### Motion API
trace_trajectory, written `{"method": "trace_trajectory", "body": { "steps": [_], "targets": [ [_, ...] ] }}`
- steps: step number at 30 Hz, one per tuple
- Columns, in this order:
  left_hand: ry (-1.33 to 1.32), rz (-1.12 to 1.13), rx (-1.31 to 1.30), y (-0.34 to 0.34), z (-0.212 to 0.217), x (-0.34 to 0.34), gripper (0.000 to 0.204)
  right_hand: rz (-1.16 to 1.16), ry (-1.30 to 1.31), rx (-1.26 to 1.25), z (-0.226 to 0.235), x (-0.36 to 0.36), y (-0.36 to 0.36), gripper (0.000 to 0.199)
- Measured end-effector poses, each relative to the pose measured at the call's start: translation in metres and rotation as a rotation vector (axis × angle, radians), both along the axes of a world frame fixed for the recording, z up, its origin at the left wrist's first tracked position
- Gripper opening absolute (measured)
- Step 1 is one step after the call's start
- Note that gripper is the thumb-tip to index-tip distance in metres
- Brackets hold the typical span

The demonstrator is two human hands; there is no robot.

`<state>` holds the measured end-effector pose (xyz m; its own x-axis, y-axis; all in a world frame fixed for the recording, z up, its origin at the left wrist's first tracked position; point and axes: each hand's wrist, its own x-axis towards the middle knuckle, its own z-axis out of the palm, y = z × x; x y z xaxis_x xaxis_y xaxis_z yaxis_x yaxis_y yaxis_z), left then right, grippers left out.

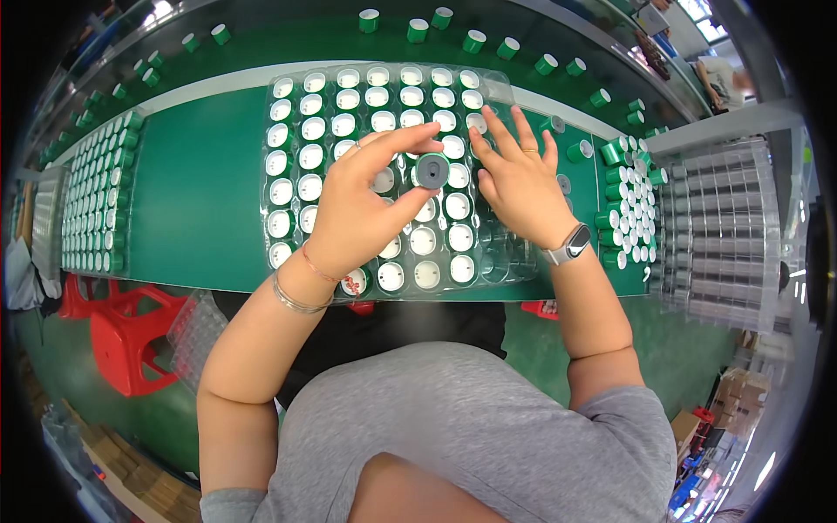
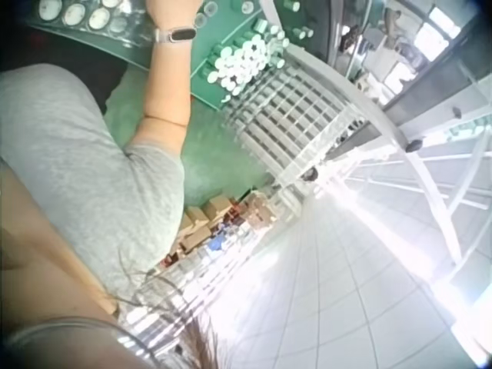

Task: Inspect small green cylindrical electronic components and place them into a plastic blister pack tray.

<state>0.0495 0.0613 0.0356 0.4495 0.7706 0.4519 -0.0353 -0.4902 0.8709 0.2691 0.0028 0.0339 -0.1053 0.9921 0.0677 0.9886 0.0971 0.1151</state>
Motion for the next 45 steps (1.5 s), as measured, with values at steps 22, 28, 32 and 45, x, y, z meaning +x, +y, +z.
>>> {"method": "trace_trajectory", "body": {
  "steps": [22,28,32,45],
  "targets": [
    [-0.152,-0.248,-0.246,-0.002,-0.01,-0.002,0.034,-0.018,2.133,-0.361,0.003,-0.045,-0.021,0.05],
    [-0.156,-0.251,-0.253,-0.006,-0.006,-0.001,0.039,-0.059,1.715,0.217,0.026,0.006,-0.033,0.048],
    [-0.031,-0.188,-0.305,-0.007,-0.006,0.003,0.033,-0.386,0.74,0.267,0.033,0.072,-0.024,0.037],
    [0.131,-0.09,-0.138,-0.005,-0.008,0.005,0.025,-0.341,1.149,0.145,0.024,0.111,-0.018,0.032]
  ]
}}
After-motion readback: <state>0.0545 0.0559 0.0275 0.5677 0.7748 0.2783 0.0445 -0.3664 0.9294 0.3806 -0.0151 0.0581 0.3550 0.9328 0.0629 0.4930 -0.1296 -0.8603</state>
